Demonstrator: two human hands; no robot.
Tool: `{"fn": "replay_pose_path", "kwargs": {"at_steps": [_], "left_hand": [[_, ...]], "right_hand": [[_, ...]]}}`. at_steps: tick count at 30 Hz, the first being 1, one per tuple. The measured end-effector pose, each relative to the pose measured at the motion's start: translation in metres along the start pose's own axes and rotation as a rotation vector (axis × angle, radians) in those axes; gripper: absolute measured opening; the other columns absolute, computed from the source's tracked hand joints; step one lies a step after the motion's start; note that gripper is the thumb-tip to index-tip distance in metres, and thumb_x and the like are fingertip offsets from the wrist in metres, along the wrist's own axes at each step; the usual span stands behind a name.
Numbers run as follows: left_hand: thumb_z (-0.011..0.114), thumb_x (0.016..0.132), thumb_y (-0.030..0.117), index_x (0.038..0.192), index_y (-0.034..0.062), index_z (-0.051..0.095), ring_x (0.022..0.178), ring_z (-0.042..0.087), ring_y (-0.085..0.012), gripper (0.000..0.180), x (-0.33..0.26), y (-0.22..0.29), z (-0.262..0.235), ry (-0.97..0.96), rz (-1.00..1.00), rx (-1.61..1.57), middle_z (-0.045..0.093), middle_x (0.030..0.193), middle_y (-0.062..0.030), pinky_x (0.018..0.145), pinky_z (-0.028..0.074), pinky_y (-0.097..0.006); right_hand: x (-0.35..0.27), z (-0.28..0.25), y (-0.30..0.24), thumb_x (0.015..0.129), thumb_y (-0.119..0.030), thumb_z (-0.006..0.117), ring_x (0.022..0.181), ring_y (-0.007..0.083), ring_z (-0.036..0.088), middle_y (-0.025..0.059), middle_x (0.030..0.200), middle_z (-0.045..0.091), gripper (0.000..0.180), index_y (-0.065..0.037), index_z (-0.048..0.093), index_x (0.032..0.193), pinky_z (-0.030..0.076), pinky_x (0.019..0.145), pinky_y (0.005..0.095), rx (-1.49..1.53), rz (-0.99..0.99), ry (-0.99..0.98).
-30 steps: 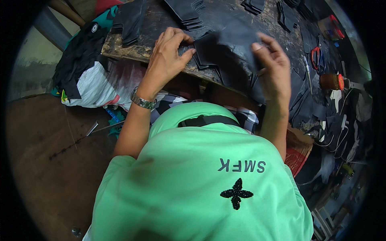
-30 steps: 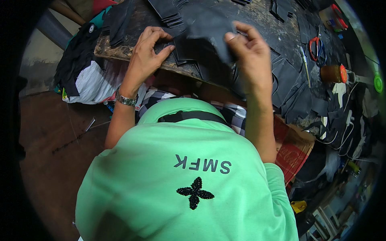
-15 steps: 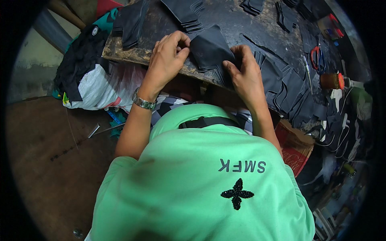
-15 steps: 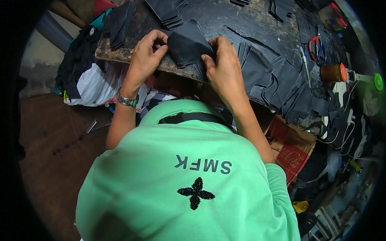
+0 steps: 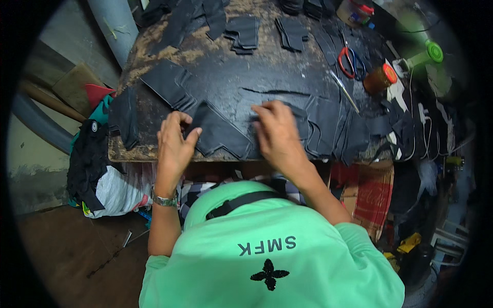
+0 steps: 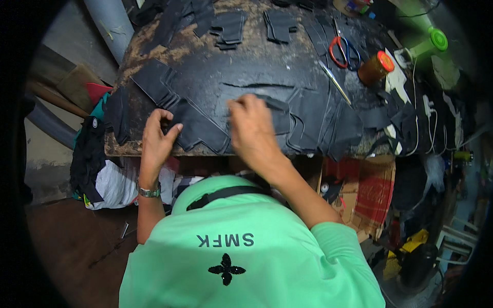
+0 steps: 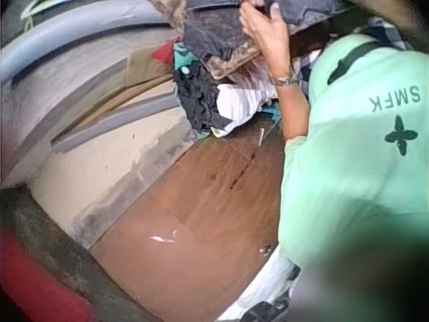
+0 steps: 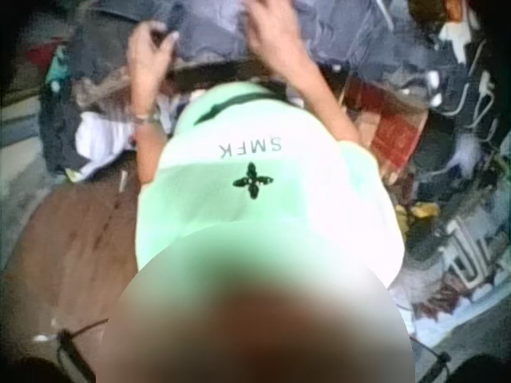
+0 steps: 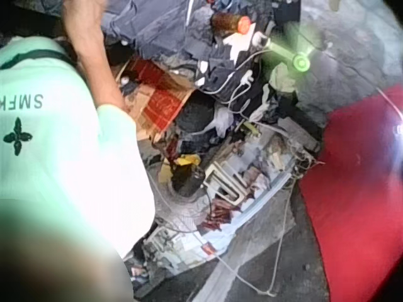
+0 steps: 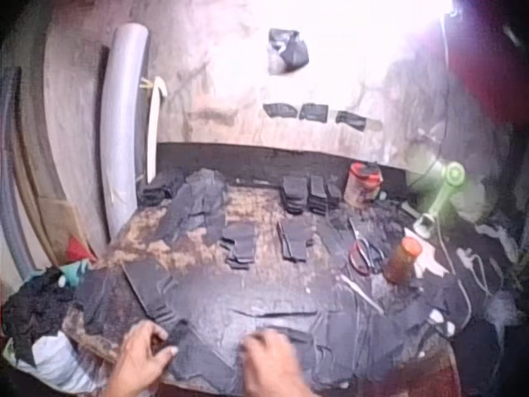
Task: The person sorts and stacks black leather pieces on a workbench, occasionally using a marker to write on them. They handle the pieces one at a time, aligning and stacking them into neat piles.
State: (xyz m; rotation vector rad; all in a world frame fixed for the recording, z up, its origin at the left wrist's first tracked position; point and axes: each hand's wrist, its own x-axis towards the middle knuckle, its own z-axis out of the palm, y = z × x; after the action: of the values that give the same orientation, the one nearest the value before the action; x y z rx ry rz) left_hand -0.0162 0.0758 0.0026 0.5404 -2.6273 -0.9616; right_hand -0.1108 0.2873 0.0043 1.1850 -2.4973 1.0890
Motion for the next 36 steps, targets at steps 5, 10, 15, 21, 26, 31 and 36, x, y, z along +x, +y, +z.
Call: {"fn": "replay_pose_path", "kwargs": {"at_steps": [5, 10, 15, 21, 26, 31, 36], "left_hand": [[0.062, 0.082, 0.0, 0.099, 0.0, 0.05, 0.081, 0.061, -0.0357, 0.02, 0.014, 0.008, 0.0, -0.106, 0.232, -0.168, 0.061, 0.09, -0.0177, 0.074, 0.048, -0.038], [0.059, 0.081, -0.006, 0.101, 0.0004, 0.05, 0.085, 0.061, -0.0403, 0.023, 0.051, 0.024, 0.016, -0.115, 0.453, 0.036, 0.06, 0.093, -0.0215, 0.07, 0.049, -0.042], [0.054, 0.089, -0.001, 0.114, -0.0029, 0.05, 0.097, 0.06, -0.0375, 0.025, 0.06, 0.022, 0.032, -0.088, 0.475, 0.093, 0.06, 0.103, -0.0223, 0.084, 0.046, -0.04], [0.05, 0.093, 0.002, 0.121, -0.0018, 0.051, 0.11, 0.054, -0.0345, 0.028, 0.042, 0.012, 0.046, 0.004, 0.41, 0.073, 0.055, 0.119, -0.0198, 0.093, 0.042, -0.039], [0.05, 0.094, 0.003, 0.128, -0.0006, 0.05, 0.114, 0.053, -0.0332, 0.034, 0.036, 0.018, 0.048, 0.064, 0.392, 0.041, 0.056, 0.121, -0.0191, 0.097, 0.041, -0.039], [0.049, 0.092, 0.001, 0.131, 0.0006, 0.049, 0.119, 0.053, -0.0324, 0.038, 0.037, 0.01, 0.047, 0.101, 0.366, 0.009, 0.055, 0.126, -0.018, 0.1, 0.04, -0.038], [0.042, 0.089, -0.005, 0.132, 0.0013, 0.049, 0.119, 0.053, -0.0303, 0.043, 0.038, 0.004, 0.046, 0.102, 0.318, -0.077, 0.055, 0.128, -0.0189, 0.101, 0.04, -0.037]], "right_hand": [[-0.003, -0.036, 0.033, 0.08, 0.001, 0.062, 0.105, 0.0313, 0.051, 0.0133, 0.114, 0.053, 0.048, -0.005, 0.055, 0.126, 0.037, 0.094, 0.0383, -0.21, 0.227, -0.16], [0.007, -0.031, 0.047, 0.07, 0.0, 0.065, 0.104, 0.0352, 0.047, 0.0173, 0.107, 0.049, 0.043, -0.002, 0.057, 0.112, 0.038, 0.085, 0.0456, -0.262, 0.129, -0.261], [-0.007, -0.063, 0.076, 0.073, -0.006, 0.065, 0.099, 0.0349, 0.05, 0.017, 0.102, 0.053, 0.032, 0.0, 0.06, 0.104, 0.04, 0.085, 0.0466, -0.22, 0.176, 0.244], [-0.077, -0.194, 0.168, 0.083, -0.008, 0.059, 0.093, 0.0347, 0.056, 0.0185, 0.093, 0.059, 0.015, 0.0, 0.061, 0.095, 0.043, 0.085, 0.0444, -0.614, 0.695, 0.86], [-0.126, -0.245, 0.217, 0.078, -0.038, 0.071, 0.113, 0.0424, 0.051, 0.0249, 0.117, 0.055, 0.062, 0.0, 0.053, 0.123, 0.043, 0.094, 0.0462, -0.755, 1.077, 0.734], [-0.147, -0.269, 0.247, 0.087, -0.03, 0.06, 0.092, 0.037, 0.064, 0.0253, 0.095, 0.066, 0.037, 0.0, 0.066, 0.108, 0.049, 0.084, 0.0441, -0.609, 0.958, 0.779], [-0.162, -0.307, 0.258, 0.095, -0.016, 0.048, 0.063, 0.0175, 0.068, 0.0144, 0.08, 0.07, 0.028, 0.009, 0.06, 0.087, 0.05, 0.055, 0.0285, -0.176, 0.902, 1.204]]}}
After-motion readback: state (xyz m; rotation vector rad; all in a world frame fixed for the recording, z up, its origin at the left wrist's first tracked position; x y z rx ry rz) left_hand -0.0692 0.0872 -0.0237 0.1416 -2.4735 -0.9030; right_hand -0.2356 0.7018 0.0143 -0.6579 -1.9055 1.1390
